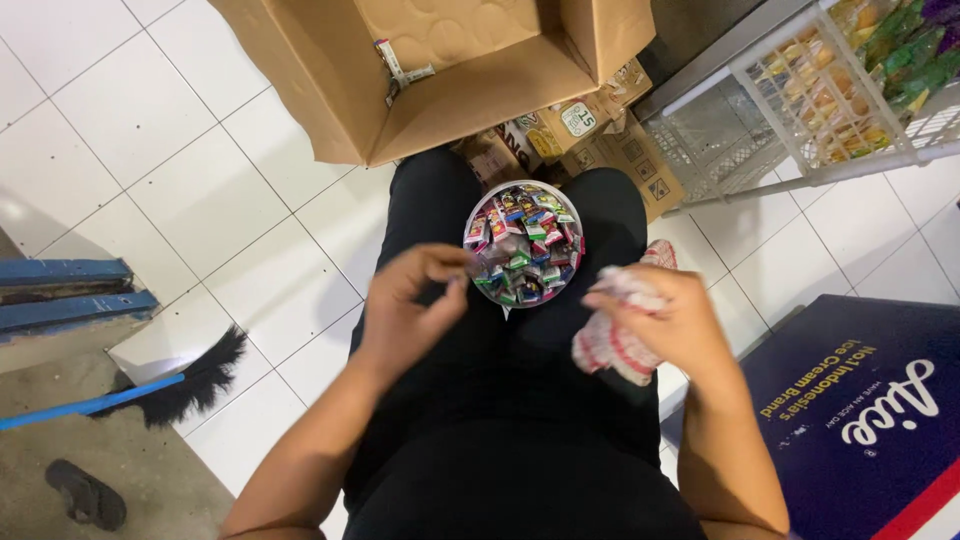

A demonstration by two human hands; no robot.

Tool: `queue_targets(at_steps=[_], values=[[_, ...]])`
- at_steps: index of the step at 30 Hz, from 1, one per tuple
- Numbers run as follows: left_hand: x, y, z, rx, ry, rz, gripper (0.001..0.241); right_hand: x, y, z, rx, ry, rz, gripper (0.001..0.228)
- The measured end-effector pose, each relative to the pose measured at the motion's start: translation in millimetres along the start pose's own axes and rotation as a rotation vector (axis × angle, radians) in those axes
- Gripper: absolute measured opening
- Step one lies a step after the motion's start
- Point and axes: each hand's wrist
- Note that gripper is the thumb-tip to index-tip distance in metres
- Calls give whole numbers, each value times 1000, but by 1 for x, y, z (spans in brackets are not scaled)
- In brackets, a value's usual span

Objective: Cleaning individual candy packets with a cloth and placing them into a plastic container.

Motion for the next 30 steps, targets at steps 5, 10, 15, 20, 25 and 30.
queue_targets(at_steps=[5,10,15,20,25,30], values=[[-19,-7,-34,99,266,-374,20,-17,-9,23,225,431,117,13],[3,-47,-56,123,184,-439,18,-19,-10,28,284,524,148,15],[23,-80,-72,147,97,-613,17,-21,-2,27,292,533,133,16],[24,-64,-89,191,88,-984,9,-25,10,16,336,499,119,16],[13,-58,-95,73,24,-994,10,-27,23,3,342,462,143,20],[-43,-43,-125,135,-33,-639,29,-38,35,-5,411,456,200,21]])
Point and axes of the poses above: each hand's wrist, its own z-axis away from the middle knuckle, its own x-axis out of the palm, y = z × x, and after that the axes turned 10 degrees about -y, right-handed
